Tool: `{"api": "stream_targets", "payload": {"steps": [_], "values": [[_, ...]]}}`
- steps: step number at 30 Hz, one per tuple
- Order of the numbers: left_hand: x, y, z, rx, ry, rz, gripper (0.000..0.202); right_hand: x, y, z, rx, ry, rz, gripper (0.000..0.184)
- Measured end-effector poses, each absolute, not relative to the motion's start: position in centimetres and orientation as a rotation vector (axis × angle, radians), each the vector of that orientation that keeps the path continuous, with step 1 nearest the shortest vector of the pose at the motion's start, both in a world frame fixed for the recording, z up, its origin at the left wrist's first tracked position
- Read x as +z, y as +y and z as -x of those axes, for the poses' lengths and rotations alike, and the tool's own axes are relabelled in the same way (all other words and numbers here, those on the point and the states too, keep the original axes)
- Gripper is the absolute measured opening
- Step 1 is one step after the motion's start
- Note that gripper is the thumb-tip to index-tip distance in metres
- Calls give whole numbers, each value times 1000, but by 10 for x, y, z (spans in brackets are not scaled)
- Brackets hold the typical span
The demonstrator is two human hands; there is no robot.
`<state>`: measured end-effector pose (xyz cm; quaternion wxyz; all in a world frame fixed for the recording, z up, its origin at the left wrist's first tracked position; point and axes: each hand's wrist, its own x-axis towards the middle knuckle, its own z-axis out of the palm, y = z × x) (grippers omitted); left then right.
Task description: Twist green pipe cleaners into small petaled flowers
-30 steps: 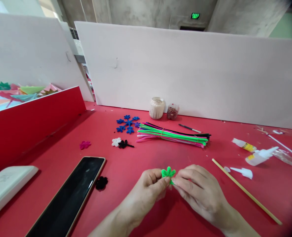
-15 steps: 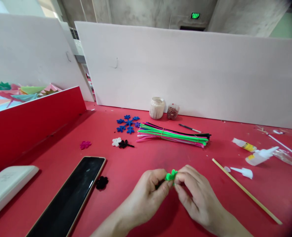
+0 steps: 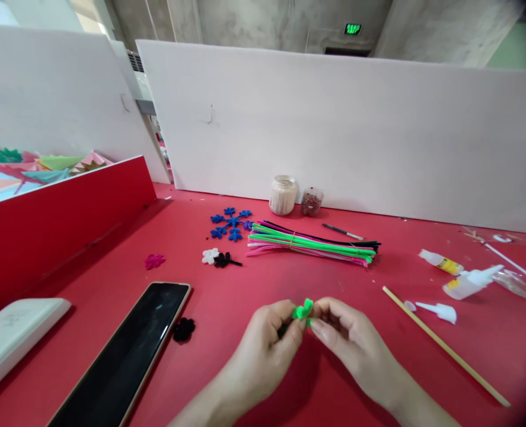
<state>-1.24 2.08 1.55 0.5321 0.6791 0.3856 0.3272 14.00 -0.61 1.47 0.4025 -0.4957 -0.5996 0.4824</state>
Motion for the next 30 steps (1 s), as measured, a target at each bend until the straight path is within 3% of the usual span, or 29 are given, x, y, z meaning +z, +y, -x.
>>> {"api": "stream_targets", "payload": {"steps": [4,7,14,18,26,30], "values": [[14,22,11,777,808,-1218,24,14,-7,-148,426,-1933,1188,14],[13,22,12,734,774,-1103,27,9,-5,-152,38,-2118,1067,17],[11,20,11,702,700,-1064,29,12,-3,-151,-87,-2233,1004,12],[14,21,11,741,712,-1262,25,12,-8,-145,302,-2085,1125,9],[21,17,17,762,805,-1863,22,15,-9,-135,1725,-1061,1126,13],[20,16,15,753,765,-1938,22,12,-3,-139,2100,-653,1030,16]]}}
